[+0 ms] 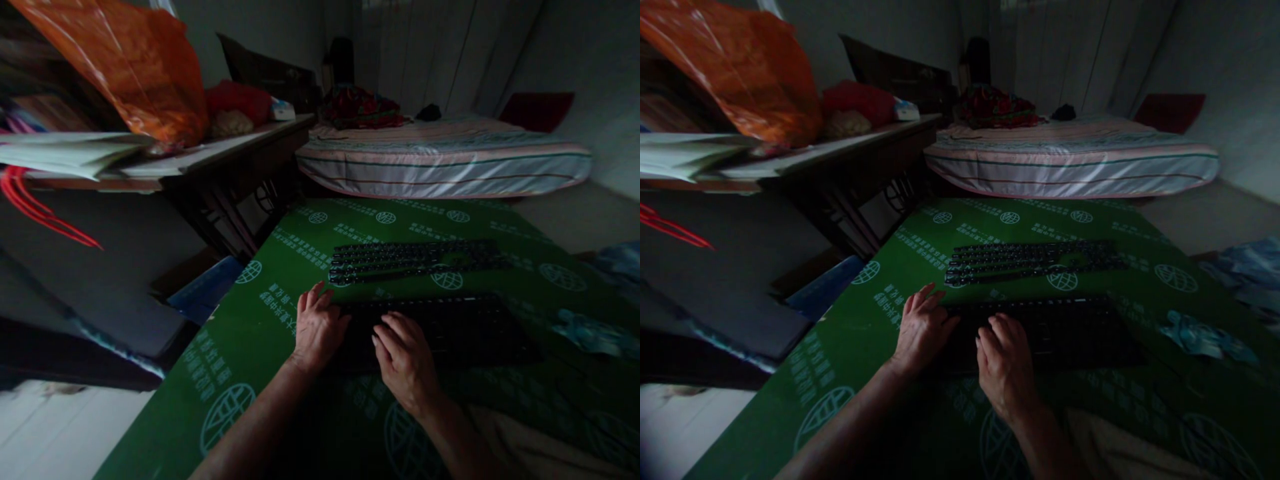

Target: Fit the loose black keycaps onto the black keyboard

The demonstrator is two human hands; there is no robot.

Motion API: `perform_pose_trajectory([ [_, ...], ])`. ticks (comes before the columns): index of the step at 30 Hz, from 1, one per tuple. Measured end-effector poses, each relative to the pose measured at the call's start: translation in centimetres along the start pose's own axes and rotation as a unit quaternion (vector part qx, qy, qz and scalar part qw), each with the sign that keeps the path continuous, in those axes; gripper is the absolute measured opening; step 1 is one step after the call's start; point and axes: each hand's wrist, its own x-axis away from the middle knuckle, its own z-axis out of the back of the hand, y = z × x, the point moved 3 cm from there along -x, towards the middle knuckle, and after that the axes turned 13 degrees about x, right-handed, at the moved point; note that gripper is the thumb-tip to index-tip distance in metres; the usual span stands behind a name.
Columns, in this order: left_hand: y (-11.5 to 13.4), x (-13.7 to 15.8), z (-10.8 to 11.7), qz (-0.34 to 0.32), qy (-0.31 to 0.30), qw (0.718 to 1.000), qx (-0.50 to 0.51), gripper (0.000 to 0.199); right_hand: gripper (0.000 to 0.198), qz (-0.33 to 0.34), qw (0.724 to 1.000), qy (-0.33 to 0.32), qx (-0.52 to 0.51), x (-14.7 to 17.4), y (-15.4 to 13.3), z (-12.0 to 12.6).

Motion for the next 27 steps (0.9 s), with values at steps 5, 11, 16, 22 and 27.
perform_pose_trajectory([
  [5,0.1,0.1,-0.2,0.009,0.007,1.000,0.004,0.013,0.017,-0.015,0.999,-0.017,0.024,0.1,0.0,-0.1],
  [11,0.2,0.0,-1.1,-0.059,0.010,0.998,0.037,0.012,0.018,-0.027,0.998,-0.046,0.045,0.2,0.0,-0.4],
  [16,-0.4,-0.1,-1.3,-0.078,0.001,0.995,0.068,0.015,0.020,-0.023,0.997,-0.049,0.050,0.2,0.0,-0.4],
  [22,-1.3,1.1,-1.6,0.059,0.082,0.994,0.039,0.043,0.019,-0.011,0.997,-0.056,0.052,0.4,-0.3,-0.6],
  [27,-2.4,1.9,-1.4,0.106,0.107,0.988,0.038,0.058,0.020,0.001,0.998,-0.040,0.050,0.8,-0.3,-0.8],
])
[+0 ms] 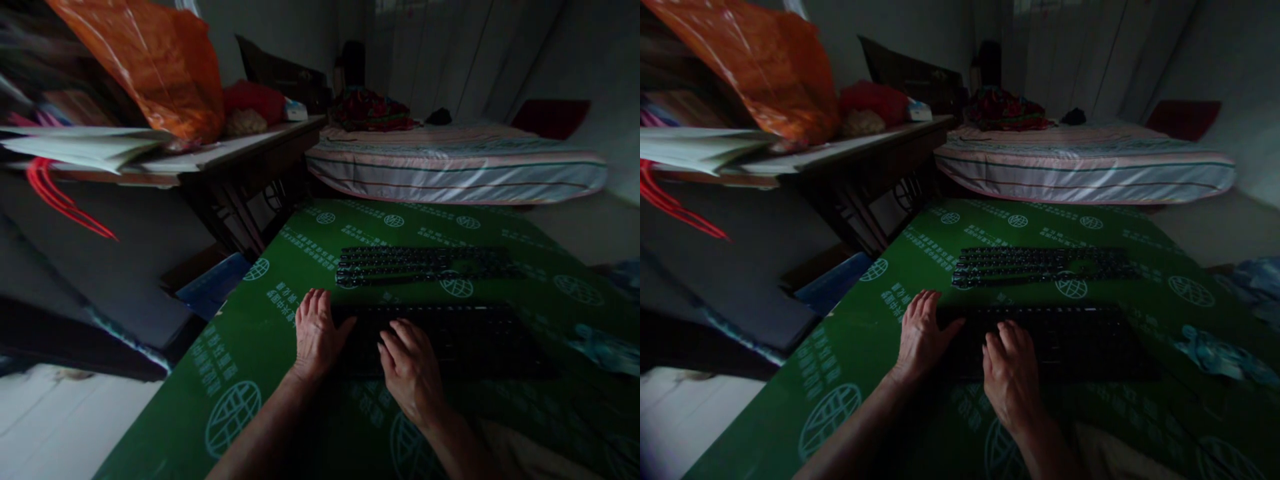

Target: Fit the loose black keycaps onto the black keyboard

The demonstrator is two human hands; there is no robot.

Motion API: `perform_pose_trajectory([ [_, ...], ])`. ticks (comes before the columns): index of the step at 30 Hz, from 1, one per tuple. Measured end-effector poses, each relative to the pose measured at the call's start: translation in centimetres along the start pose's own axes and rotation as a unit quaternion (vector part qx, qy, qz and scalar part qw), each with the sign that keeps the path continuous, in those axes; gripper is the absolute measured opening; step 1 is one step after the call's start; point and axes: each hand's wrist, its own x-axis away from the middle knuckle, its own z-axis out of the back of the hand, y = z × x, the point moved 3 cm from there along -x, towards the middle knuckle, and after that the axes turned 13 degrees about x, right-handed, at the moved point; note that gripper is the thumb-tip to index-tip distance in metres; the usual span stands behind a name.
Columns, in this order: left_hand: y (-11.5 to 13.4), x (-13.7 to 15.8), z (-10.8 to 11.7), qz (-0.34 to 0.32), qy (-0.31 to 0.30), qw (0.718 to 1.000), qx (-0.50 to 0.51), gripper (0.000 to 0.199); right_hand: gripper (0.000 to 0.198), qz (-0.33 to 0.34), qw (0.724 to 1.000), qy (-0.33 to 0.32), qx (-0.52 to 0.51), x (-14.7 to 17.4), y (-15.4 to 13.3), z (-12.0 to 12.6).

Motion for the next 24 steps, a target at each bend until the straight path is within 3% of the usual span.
perform_pose_trajectory([
  [8,-3.7,-0.6,2.1,0.045,-0.071,0.993,0.086,0.034,0.022,0.009,1.000,0.016,0.005,0.3,0.0,-0.2],
  [24,-3.8,-0.5,2.3,0.107,-0.081,0.984,0.114,0.029,0.021,0.024,1.000,-0.004,0.010,0.2,0.0,0.1],
])
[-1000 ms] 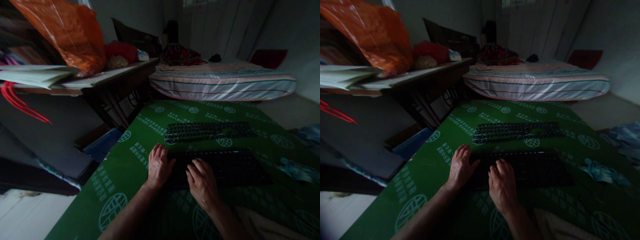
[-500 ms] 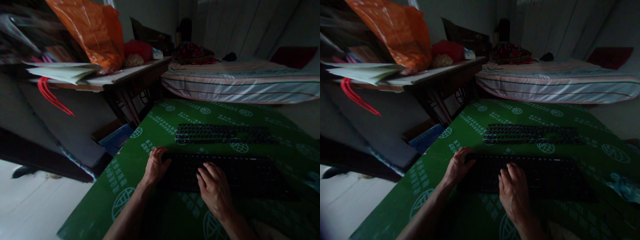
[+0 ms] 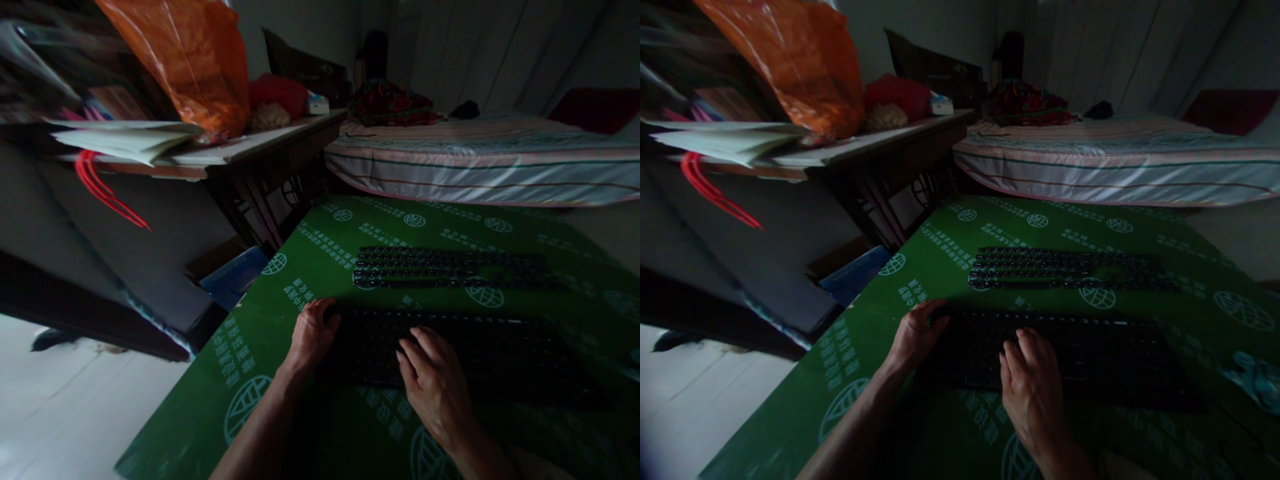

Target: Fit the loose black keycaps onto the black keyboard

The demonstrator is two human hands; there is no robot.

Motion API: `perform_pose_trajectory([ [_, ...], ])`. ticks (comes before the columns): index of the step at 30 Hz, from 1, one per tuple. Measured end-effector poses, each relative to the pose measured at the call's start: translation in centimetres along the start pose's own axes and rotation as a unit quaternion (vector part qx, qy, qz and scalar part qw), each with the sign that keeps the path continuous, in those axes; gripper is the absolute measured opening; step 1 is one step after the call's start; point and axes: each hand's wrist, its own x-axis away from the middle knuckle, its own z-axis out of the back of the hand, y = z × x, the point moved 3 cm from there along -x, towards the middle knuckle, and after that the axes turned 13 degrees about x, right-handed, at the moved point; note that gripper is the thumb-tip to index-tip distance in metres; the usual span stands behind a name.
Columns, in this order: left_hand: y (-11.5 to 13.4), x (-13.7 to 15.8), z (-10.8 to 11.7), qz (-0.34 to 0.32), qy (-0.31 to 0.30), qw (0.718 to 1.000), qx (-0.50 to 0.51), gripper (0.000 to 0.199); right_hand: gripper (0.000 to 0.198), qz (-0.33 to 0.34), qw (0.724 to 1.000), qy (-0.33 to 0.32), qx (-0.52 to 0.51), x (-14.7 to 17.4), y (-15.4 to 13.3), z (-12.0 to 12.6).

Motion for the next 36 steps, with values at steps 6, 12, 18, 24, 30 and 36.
perform_pose_trajectory([
  [6,0.0,-0.1,-0.1,0.018,0.009,1.000,-0.010,0.023,0.022,0.002,1.000,-0.001,0.003,0.2,0.1,-0.1],
  [12,0.2,0.1,-0.1,-0.005,0.006,1.000,-0.002,0.023,0.023,0.008,1.000,-0.003,0.004,0.1,0.0,0.0],
  [18,0.6,0.1,-0.8,-0.008,0.015,0.999,-0.044,0.023,0.021,0.010,1.000,-0.010,0.004,0.1,0.0,0.0],
  [24,0.9,-0.1,-1.2,-0.043,0.021,0.997,-0.065,0.021,0.021,0.007,1.000,-0.002,0.007,0.0,0.0,0.1],
  [30,2.4,-0.3,-1.9,-0.171,-0.012,0.982,-0.074,0.033,0.021,0.002,1.000,-0.012,0.008,-0.2,-0.1,0.3],
  [36,3.1,-0.3,-2.8,-0.211,-0.089,0.969,-0.097,0.040,0.020,-0.012,1.000,-0.027,0.000,-0.2,-0.2,0.2],
])
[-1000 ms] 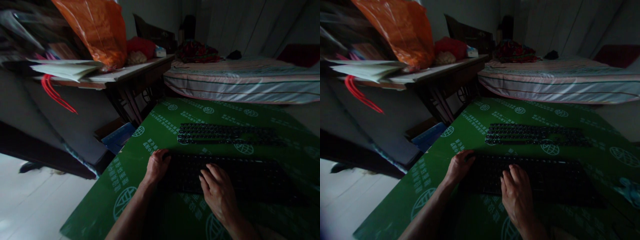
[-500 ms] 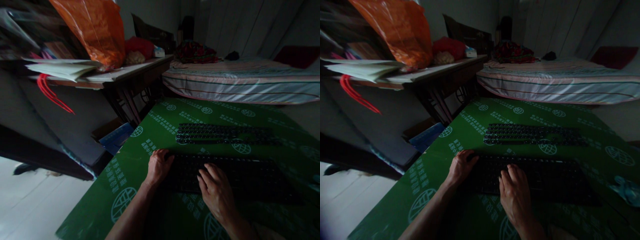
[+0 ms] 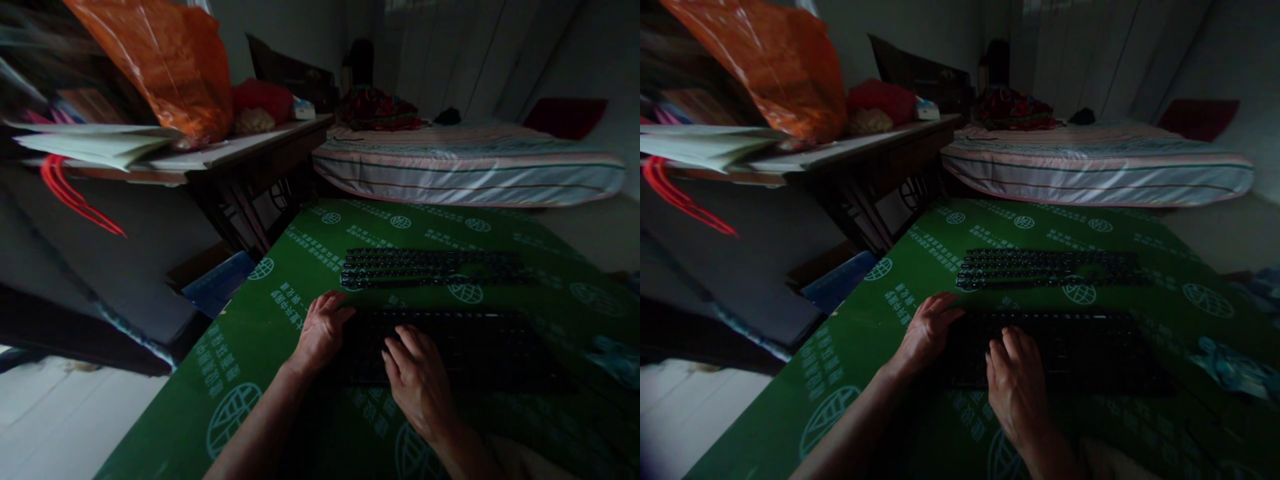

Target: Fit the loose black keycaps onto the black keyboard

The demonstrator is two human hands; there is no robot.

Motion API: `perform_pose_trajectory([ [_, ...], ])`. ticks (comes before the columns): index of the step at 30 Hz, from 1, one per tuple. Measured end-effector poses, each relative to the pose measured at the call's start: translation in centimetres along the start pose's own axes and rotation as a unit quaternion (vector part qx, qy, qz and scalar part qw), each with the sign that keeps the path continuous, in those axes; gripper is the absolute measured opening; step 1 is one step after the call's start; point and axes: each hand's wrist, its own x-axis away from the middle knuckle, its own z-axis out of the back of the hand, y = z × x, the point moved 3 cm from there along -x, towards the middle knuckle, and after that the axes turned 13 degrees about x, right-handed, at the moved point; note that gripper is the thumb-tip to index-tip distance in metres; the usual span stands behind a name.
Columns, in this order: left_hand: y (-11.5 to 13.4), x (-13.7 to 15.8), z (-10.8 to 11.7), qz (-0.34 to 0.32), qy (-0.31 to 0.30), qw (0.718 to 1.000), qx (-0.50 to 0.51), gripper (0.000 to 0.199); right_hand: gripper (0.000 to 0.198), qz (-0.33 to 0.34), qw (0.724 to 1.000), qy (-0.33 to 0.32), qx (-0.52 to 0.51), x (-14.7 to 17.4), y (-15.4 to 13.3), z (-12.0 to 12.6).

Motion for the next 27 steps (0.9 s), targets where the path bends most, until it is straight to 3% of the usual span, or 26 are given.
perform_pose_trajectory([
  [6,0.6,-0.4,0.1,0.016,-0.025,0.999,0.020,0.040,0.018,-0.010,1.000,-0.016,-0.006,-0.2,-0.1,0.1],
  [12,2.0,-1.3,0.3,0.064,-0.049,0.997,-0.001,0.017,0.016,-0.018,1.000,-0.021,-0.008,-0.4,-0.1,0.1],
  [19,3.0,-2.3,-0.9,0.136,-0.004,0.985,-0.111,0.040,0.013,-0.025,0.999,-0.031,-0.017,-0.6,-0.1,0.3],
  [27,3.5,-2.6,-1.3,0.155,0.013,0.979,-0.134,0.039,0.011,-0.036,0.998,-0.036,-0.025,-0.9,-0.2,0.5],
])
